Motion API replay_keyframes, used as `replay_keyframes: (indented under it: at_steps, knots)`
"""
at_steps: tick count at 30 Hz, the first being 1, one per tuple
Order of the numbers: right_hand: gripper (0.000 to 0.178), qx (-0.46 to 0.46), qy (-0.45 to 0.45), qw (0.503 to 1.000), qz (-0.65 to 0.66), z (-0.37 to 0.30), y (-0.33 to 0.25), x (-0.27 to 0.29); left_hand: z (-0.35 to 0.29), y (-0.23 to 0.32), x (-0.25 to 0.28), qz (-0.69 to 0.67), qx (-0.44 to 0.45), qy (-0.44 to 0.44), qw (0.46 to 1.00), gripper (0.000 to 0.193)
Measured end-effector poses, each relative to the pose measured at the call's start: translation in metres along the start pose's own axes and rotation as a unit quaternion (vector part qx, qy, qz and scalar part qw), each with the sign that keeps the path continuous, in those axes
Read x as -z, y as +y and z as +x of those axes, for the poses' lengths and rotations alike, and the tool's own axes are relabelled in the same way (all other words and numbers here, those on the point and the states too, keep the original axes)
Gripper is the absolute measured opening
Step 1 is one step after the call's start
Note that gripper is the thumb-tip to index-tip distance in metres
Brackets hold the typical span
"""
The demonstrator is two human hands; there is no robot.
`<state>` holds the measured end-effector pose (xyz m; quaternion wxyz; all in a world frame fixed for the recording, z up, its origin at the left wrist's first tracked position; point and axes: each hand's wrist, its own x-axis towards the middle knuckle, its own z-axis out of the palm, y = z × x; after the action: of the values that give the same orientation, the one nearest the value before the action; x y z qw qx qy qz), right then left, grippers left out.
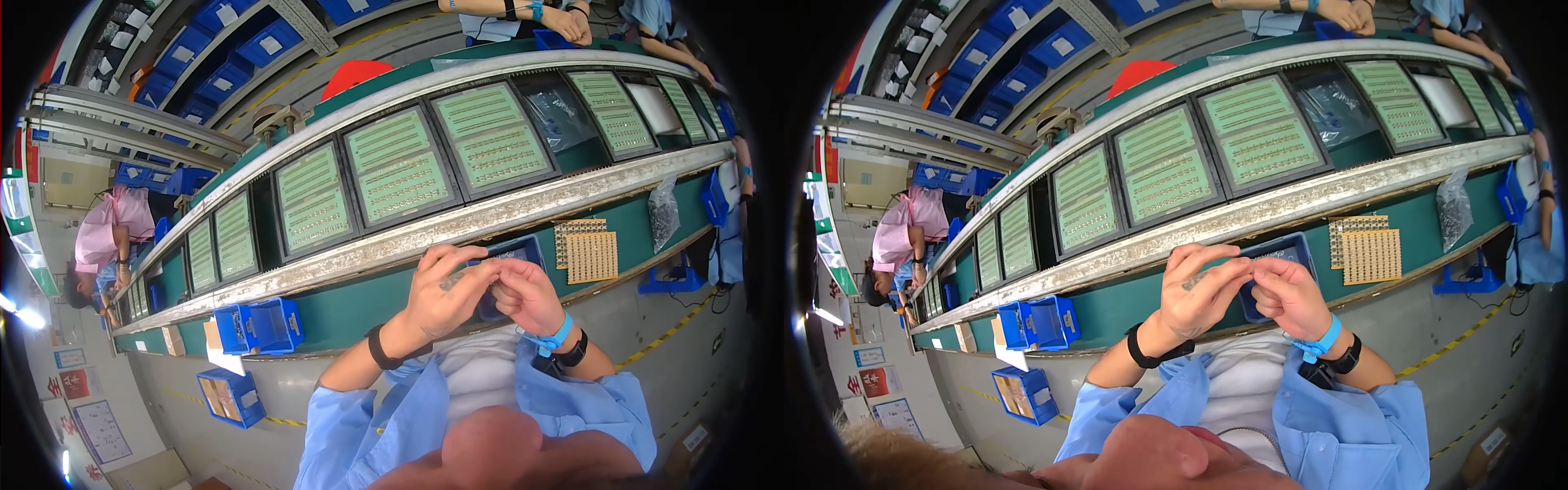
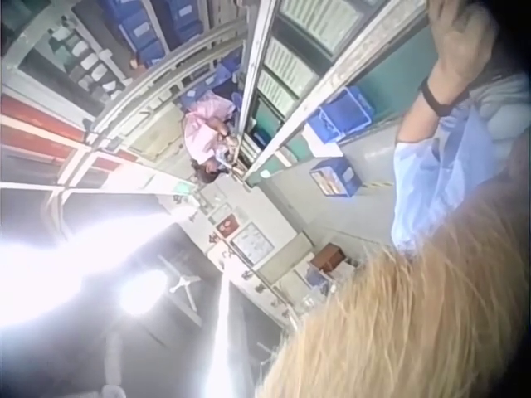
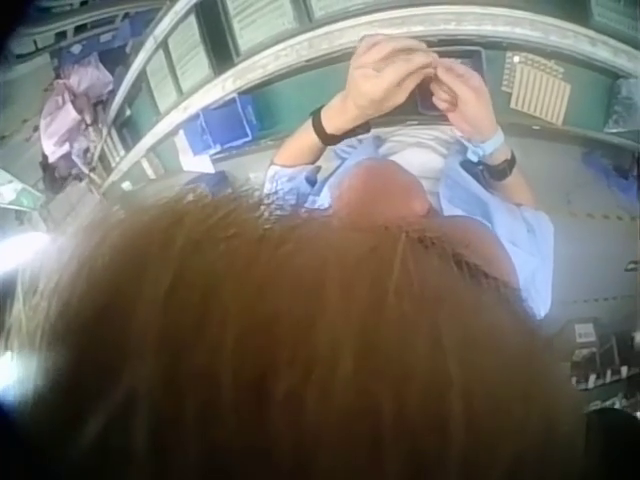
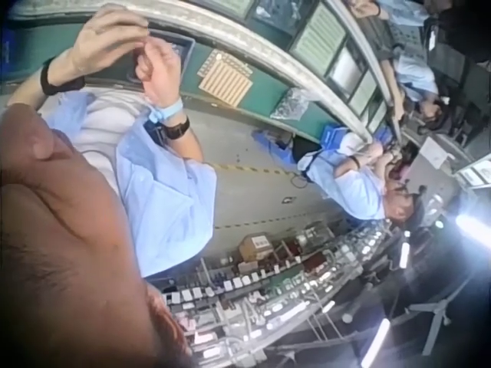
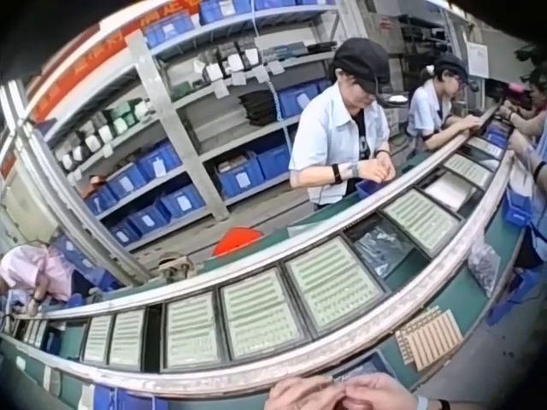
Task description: The person picks up small metal components from a blue bin and places them into the slots of a green tray on the assembly line. This process is repeated as the person continues to fill the slots with more components from the bin.
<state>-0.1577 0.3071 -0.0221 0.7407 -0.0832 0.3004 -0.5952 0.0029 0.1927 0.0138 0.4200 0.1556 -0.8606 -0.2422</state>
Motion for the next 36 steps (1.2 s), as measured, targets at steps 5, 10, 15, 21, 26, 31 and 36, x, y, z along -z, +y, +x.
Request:
replay_keyframes:
  at_steps: [5, 10, 15, 21, 26, 31, 36]
  knots:
    - [0.011, 0.055, 0.065, 0.993, -0.088, 0.001, 0.001, -0.002, 0.008, 0.003, 0.006, 0.04, 0.001, -0.047, 0.998, 0.031]
    - [0.008, 0.023, 0.048, 0.99, -0.129, 0.001, -0.006, -0.002, 0.016, -0.004, 0.02, 0.008, 0.025, -0.129, 0.991, 0.025]
    - [0.007, 0.052, 0.068, 0.987, -0.133, 0.003, 0.0, -0.007, 0.008, -0.005, 0.02, 0.043, -0.017, -0.14, 0.989, 0.023]
    - [0.006, 0.153, 0.124, 0.953, -0.23, 0.009, 0.008, -0.01, 0.01, -0.004, 0.014, 0.039, -0.014, -0.125, 0.991, 0.02]
    - [0.009, 0.117, 0.145, 0.974, -0.13, 0.013, 0.001, -0.016, 0.012, -0.006, 0.005, 0.066, -0.01, -0.112, 0.991, 0.023]
    - [0.011, 0.075, 0.132, 0.988, -0.012, 0.007, 0.0, -0.016, 0.009, -0.007, -0.001, 0.086, -0.021, -0.114, 0.989, 0.023]
    - [0.012, 0.064, 0.112, 0.992, 0.005, 0.01, 0.0, -0.017, 0.015, -0.008, -0.001, 0.086, -0.041, -0.117, 0.989, 0.023]
